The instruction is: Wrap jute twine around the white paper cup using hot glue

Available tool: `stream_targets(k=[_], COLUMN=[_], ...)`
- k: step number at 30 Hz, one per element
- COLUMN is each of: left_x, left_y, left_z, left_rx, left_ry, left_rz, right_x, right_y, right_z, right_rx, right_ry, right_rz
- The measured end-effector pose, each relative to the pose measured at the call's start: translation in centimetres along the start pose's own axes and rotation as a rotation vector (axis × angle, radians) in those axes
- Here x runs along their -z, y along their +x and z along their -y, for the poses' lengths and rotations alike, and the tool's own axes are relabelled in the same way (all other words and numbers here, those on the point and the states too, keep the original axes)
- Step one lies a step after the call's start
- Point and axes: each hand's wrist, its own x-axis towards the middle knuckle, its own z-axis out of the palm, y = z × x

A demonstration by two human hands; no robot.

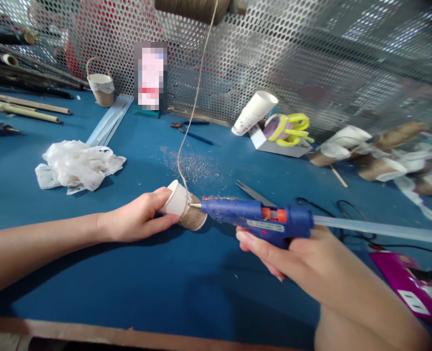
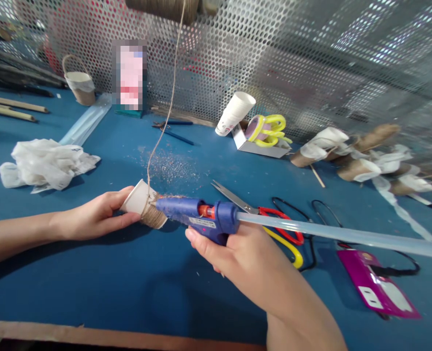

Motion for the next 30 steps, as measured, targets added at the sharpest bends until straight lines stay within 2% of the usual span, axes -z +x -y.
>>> stream_targets(k=[6, 12, 17, 27, 30], left_x=[0.02, 0.44, 0.43, 0.48, 0.48], left_y=[0.00, 0.01, 0.05, 0.23, 0.18], left_z=[0.04, -0.45, -0.39, -0.47, -0.45], left_rx=[-0.047, -0.036, -0.051, -0.053, -0.047], left_ry=[0.008, 0.019, -0.007, -0.011, -0.012], left_rz=[0.011, 0.061, 0.063, 0.060, 0.062], right_x=[0.05, -0.06, 0.01, 0.10, 0.09], right_y=[0.50, 0.61, 0.32, 0.03, 0.15], right_z=[-0.33, -0.12, 0.01, -0.28, -0.21], right_rx=[0.067, 0.030, -0.014, 0.055, 0.023], right_ry=[0.067, 0.113, 0.078, -0.004, 0.014], right_rz=[0.008, -0.014, -0.019, -0.007, -0.013])
